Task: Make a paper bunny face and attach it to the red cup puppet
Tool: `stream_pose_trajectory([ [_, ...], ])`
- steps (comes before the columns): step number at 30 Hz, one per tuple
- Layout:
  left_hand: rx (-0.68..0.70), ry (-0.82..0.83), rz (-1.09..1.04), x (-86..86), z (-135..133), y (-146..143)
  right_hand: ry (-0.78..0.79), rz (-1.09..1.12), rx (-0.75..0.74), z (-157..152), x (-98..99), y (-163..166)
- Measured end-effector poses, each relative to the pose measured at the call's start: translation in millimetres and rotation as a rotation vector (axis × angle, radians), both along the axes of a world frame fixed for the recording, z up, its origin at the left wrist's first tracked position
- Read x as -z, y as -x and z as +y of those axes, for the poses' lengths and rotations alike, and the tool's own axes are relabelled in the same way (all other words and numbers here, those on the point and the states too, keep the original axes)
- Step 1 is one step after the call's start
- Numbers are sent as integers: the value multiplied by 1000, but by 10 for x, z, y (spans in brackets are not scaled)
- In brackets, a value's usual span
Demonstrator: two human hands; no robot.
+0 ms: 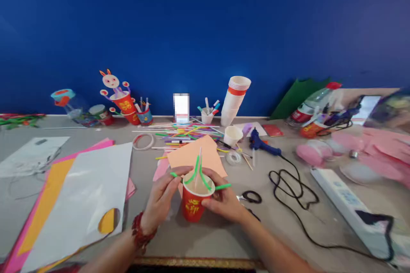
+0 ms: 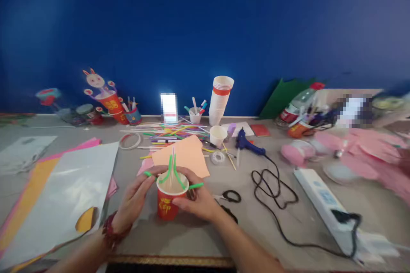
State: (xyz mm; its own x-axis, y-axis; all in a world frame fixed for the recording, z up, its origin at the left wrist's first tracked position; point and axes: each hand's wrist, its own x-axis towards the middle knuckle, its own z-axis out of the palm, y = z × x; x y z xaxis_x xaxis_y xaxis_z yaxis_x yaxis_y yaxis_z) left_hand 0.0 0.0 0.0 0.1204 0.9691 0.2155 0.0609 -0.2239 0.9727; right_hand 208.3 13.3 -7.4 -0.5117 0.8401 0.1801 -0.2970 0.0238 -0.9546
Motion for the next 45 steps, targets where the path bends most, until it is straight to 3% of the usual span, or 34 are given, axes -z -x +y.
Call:
stream_pose_trajectory([
  [7,69,86,-179,-48,-34,-43,9,-45,43,-10,-16,-13],
  [11,-2,82,-218,-192,27,34,0,-81,21,-22,-22,-23],
  [14,-28,56,-2,-367,107,119,-17,-110,-24,-34,-7,-40],
  [17,42,22,318,-541,198,173,-59,-212,-57,-52,-9,-50],
  [20,114,37,425,-636,276,179,-129,-325,-71,-72,-42,-44],
  [25,152,145,341,-568,330,168,-111,-333,-182,-78,-89,-25],
  [29,186,217,234,-475,329,158,-136,-380,-149,-74,-79,-16],
  [35,60,282,232,-554,335,270,-143,-430,-119,-58,-31,-6],
  [37,-37,274,262,-628,342,406,-135,-413,-81,-17,-25,-23],
  [40,-170,241,417,-707,363,646,-97,-344,110,75,-41,-81],
  [45,-130,243,530,-569,512,901,-33,-221,467,182,-88,-213],
])
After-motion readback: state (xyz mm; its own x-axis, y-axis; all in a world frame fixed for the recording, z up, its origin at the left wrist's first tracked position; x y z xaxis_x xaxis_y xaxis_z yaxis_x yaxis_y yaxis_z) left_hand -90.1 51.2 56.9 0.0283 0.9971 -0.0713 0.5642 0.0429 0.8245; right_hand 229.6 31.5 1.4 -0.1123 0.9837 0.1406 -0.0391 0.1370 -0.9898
